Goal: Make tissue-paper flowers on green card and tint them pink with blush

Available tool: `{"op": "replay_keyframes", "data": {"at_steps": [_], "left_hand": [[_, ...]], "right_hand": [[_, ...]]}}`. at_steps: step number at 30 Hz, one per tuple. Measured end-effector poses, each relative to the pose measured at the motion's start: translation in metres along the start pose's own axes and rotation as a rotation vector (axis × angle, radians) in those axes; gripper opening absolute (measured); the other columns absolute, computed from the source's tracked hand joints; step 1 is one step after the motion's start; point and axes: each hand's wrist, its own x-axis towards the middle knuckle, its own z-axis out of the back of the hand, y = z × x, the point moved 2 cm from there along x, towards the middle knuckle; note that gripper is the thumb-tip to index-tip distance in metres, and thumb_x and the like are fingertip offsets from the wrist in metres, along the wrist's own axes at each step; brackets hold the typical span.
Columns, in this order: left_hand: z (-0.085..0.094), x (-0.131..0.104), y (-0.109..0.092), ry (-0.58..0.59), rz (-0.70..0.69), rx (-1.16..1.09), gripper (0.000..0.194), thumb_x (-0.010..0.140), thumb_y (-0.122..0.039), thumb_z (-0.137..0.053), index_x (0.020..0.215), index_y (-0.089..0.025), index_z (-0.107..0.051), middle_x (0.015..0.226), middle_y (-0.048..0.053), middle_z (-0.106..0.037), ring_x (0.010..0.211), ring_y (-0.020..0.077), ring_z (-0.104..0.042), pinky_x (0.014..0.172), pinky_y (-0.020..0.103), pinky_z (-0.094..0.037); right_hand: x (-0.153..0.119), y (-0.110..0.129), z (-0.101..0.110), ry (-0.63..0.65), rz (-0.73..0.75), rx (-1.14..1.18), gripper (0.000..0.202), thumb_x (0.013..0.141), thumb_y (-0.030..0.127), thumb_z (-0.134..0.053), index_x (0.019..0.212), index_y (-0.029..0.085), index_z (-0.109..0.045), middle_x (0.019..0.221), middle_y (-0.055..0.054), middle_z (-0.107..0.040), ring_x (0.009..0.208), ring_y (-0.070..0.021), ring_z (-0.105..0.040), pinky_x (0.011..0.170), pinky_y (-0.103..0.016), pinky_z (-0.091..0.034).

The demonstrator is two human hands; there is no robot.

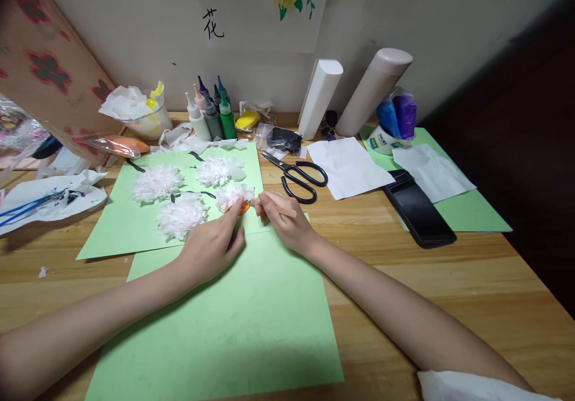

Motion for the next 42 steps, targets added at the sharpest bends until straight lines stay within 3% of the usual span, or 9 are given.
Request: {"op": "replay_keyframes", "data": {"at_steps": [7, 18, 22, 26, 30, 33, 37, 40, 42], "left_hand": [[0.001, 0.000, 0.000, 0.008, 0.008, -0.013, 0.055, 0.089, -0.024, -0.030, 0.140, -0.008, -0.019, 0.098, 0.010, -0.066, 0.072, 0.0194, -0.063, 0.050, 0.026, -0.041], [-0.003, -0.003, 0.002, -0.048, -0.017, -0.062, 0.055, 0.088, -0.023, -0.031, 0.139, -0.009, -0.016, 0.096, 0.009, -0.066, 0.073, 0.0195, -0.063, 0.051, 0.027, -0.040], [0.000, -0.004, 0.003, -0.055, -0.021, -0.150, 0.055, 0.088, -0.023, -0.031, 0.138, -0.011, -0.013, 0.087, 0.005, -0.066, 0.068, 0.0179, -0.063, 0.054, 0.026, -0.041], [0.006, -0.005, 0.003, -0.033, 0.003, -0.240, 0.046, 0.088, -0.020, -0.030, 0.133, -0.014, -0.020, 0.078, 0.002, -0.063, 0.065, 0.0168, -0.061, 0.054, 0.026, -0.040], [0.009, -0.008, 0.002, -0.031, -0.014, -0.271, 0.037, 0.087, -0.019, -0.030, 0.124, -0.016, -0.028, 0.075, 0.000, -0.061, 0.065, 0.0173, -0.060, 0.055, 0.026, -0.038], [0.007, -0.010, 0.003, -0.050, -0.036, -0.291, 0.020, 0.087, -0.018, -0.030, 0.106, -0.018, -0.038, 0.075, 0.000, -0.060, 0.066, 0.0171, -0.060, 0.056, 0.027, -0.038], [0.003, -0.011, 0.005, -0.035, -0.074, -0.270, 0.010, 0.086, -0.018, -0.031, 0.090, -0.019, -0.040, 0.073, -0.001, -0.060, 0.062, 0.0169, -0.058, 0.054, 0.027, -0.037], [0.001, -0.011, 0.007, -0.025, -0.100, -0.266, 0.010, 0.084, -0.016, -0.033, 0.090, -0.019, -0.040, 0.075, 0.001, -0.061, 0.062, 0.0171, -0.058, 0.054, 0.027, -0.038], [0.000, -0.010, 0.007, -0.024, -0.115, -0.252, 0.015, 0.083, -0.016, -0.034, 0.096, -0.017, -0.040, 0.077, 0.003, -0.062, 0.064, 0.0183, -0.059, 0.055, 0.028, -0.040]], "right_hand": [[0.000, 0.001, -0.002, -0.007, -0.018, 0.040, 0.042, 0.094, 0.043, -0.029, 0.068, 0.019, -0.050, 0.062, 0.001, -0.050, 0.059, -0.0115, -0.050, 0.059, -0.025, -0.040], [-0.008, 0.002, 0.003, -0.170, 0.141, 0.018, 0.045, 0.096, 0.037, -0.026, 0.062, 0.019, -0.050, 0.056, 0.001, -0.049, 0.055, -0.0118, -0.047, 0.058, -0.027, -0.038], [-0.006, 0.004, 0.003, -0.180, 0.061, -0.030, 0.031, 0.093, 0.036, -0.035, 0.073, 0.019, -0.052, 0.068, 0.000, -0.053, 0.063, -0.0127, -0.050, 0.061, -0.027, -0.039], [-0.002, 0.006, 0.002, -0.192, -0.032, 0.019, 0.021, 0.092, 0.036, -0.040, 0.084, 0.021, -0.052, 0.077, 0.000, -0.055, 0.066, -0.0134, -0.051, 0.061, -0.027, -0.041], [-0.002, 0.006, -0.002, -0.143, -0.032, 0.036, 0.024, 0.094, 0.036, -0.034, 0.091, 0.022, -0.053, 0.084, -0.003, -0.058, 0.068, -0.0153, -0.053, 0.063, -0.029, -0.044], [-0.005, 0.004, -0.004, -0.134, -0.019, 0.027, 0.023, 0.095, 0.034, -0.031, 0.098, 0.023, -0.050, 0.090, -0.004, -0.061, 0.071, -0.0162, -0.056, 0.066, -0.031, -0.047], [0.002, 0.011, 0.000, -0.108, 0.054, -0.167, 0.019, 0.094, 0.031, -0.032, 0.094, 0.023, -0.050, 0.097, -0.006, -0.062, 0.079, -0.0185, -0.058, 0.069, -0.032, -0.047], [0.026, 0.034, 0.000, 0.010, 0.225, -0.384, 0.014, 0.093, 0.027, -0.037, 0.092, 0.022, -0.050, 0.105, -0.008, -0.062, 0.093, -0.0208, -0.057, 0.079, -0.034, -0.044], [0.050, 0.054, -0.006, 0.171, 0.338, -0.488, 0.011, 0.091, 0.027, -0.041, 0.093, 0.022, -0.051, 0.106, -0.008, -0.062, 0.094, -0.0207, -0.057, 0.078, -0.033, -0.044]]}}
